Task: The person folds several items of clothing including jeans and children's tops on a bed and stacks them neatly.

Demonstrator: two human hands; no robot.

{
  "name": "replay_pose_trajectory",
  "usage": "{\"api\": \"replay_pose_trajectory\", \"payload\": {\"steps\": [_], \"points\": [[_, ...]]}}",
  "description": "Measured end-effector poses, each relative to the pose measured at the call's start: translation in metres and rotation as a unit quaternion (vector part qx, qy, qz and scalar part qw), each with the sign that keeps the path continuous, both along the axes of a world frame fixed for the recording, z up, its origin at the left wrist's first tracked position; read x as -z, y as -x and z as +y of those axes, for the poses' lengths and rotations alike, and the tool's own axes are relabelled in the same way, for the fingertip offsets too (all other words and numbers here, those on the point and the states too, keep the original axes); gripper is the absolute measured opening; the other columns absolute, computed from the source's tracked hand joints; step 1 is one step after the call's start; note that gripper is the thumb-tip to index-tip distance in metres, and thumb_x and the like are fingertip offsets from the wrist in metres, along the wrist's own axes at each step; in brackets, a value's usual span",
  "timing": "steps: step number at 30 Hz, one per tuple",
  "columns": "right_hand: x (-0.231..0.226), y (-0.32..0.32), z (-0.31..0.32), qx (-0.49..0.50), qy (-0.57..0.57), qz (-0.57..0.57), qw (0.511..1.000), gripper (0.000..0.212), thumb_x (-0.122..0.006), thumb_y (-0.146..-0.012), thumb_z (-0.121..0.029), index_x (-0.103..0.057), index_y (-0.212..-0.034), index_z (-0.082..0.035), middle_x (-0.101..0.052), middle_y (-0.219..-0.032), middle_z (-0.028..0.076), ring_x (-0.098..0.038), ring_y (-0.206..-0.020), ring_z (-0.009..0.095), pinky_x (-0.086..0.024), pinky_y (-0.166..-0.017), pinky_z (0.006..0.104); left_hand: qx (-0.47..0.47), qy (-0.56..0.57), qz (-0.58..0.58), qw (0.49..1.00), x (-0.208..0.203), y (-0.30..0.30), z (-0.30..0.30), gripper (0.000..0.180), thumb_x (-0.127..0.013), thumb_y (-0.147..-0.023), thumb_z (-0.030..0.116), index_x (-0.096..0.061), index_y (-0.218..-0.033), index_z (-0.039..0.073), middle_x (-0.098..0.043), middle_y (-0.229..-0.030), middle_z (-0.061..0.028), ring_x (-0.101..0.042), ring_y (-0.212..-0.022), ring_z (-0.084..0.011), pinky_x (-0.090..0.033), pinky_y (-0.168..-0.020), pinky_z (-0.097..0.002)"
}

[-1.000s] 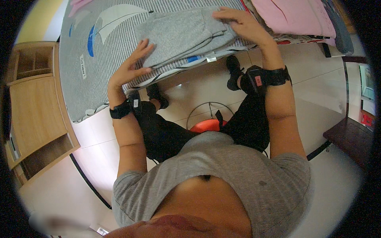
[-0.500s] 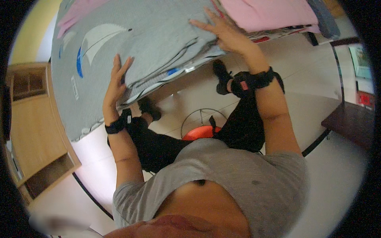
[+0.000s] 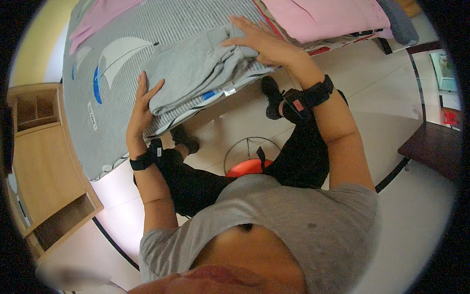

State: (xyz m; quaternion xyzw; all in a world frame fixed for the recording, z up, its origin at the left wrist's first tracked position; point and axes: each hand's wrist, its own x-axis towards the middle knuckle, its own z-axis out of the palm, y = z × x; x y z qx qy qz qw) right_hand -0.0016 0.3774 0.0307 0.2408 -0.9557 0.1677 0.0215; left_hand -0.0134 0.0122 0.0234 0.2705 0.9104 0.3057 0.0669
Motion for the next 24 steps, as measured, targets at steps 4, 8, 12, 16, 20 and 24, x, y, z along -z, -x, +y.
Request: {"api": "replay_pose_trajectory", "payload": {"steps": [4,8,12,16,20,24], "points": [[0.012,0.017,0.009,-0.056,0.05,0.008,0.997,0.072,-0.054,-0.061,0.012,-0.046,-0.119,-0.029,-0.014,-0.141,0.003,-0.01,-0.13,0.025,-0.015,-0.104,0.0466,0.005,-0.087,0.015,0.996,-0.007,0.004,0.0,0.039,-0.057,-0.075,0.016,-0.055,-0.113,0.021,-0.027,-0.137,-0.0062,-0.013,-0.13,-0.0272,-0.003,-0.104,-0.0456],[0.0,0.016,0.006,-0.099,0.168,0.001,0.981,0.053,-0.056,-0.067,0.004,-0.051,-0.115,-0.018,-0.03,-0.135,0.005,-0.02,-0.127,0.024,-0.022,-0.103,0.0379,-0.012,-0.271,-0.052,0.961,-0.03,0.009,0.0,0.028,-0.054,-0.081,0.018,-0.057,-0.106,0.005,-0.057,-0.109,-0.0071,-0.037,-0.12,-0.0236,-0.013,-0.104,-0.0401],[-0.031,-0.003,-0.004,0.032,0.407,-0.244,0.88,0.036,-0.053,-0.077,-0.005,-0.051,-0.113,-0.004,-0.047,-0.121,0.007,-0.046,-0.11,0.019,-0.037,-0.093,0.033,-0.148,-0.405,-0.118,0.895,-0.044,0.001,-0.028,0.021,-0.053,-0.083,0.013,-0.058,-0.096,-0.002,-0.06,-0.091,-0.0045,-0.051,-0.089,-0.0102,-0.037,-0.08,-0.025],[-0.024,-0.008,-0.008,0.054,0.643,-0.333,0.687,0.029,-0.049,-0.082,-0.009,-0.051,-0.109,0.002,-0.055,-0.106,0.008,-0.056,-0.091,0.016,-0.046,-0.08,0.0317,-0.174,-0.442,-0.171,0.863,-0.075,-0.01,-0.014,0.029,-0.052,-0.085,0.018,-0.051,-0.107,-0.001,-0.057,-0.099,-0.0036,-0.051,-0.088,-0.0114,-0.038,-0.078,-0.0244],[-0.027,-0.016,-0.033,0.123,0.699,-0.398,0.581,0.027,-0.048,-0.082,-0.014,-0.053,-0.102,0.003,-0.058,-0.099,0.01,-0.057,-0.086,0.019,-0.048,-0.074,0.0321,-0.235,-0.419,-0.238,0.844,-0.065,-0.005,-0.019,0.035,-0.051,-0.086,0.02,-0.046,-0.111,-0.003,-0.055,-0.106,-0.0104,-0.052,-0.094,-0.019,-0.041,-0.079,-0.0296],[0.008,0.003,-0.027,0.177,0.705,-0.403,0.556,0.028,-0.049,-0.082,-0.018,-0.053,-0.099,0.004,-0.058,-0.096,0.013,-0.058,-0.078,0.023,-0.049,-0.069,0.0348,-0.269,-0.431,-0.313,0.803,-0.009,0.024,-0.009,0.037,-0.05,-0.086,0.023,-0.046,-0.11,-0.005,-0.053,-0.108,-0.0138,-0.051,-0.095,-0.0235,-0.041,-0.081,-0.0316]]}}
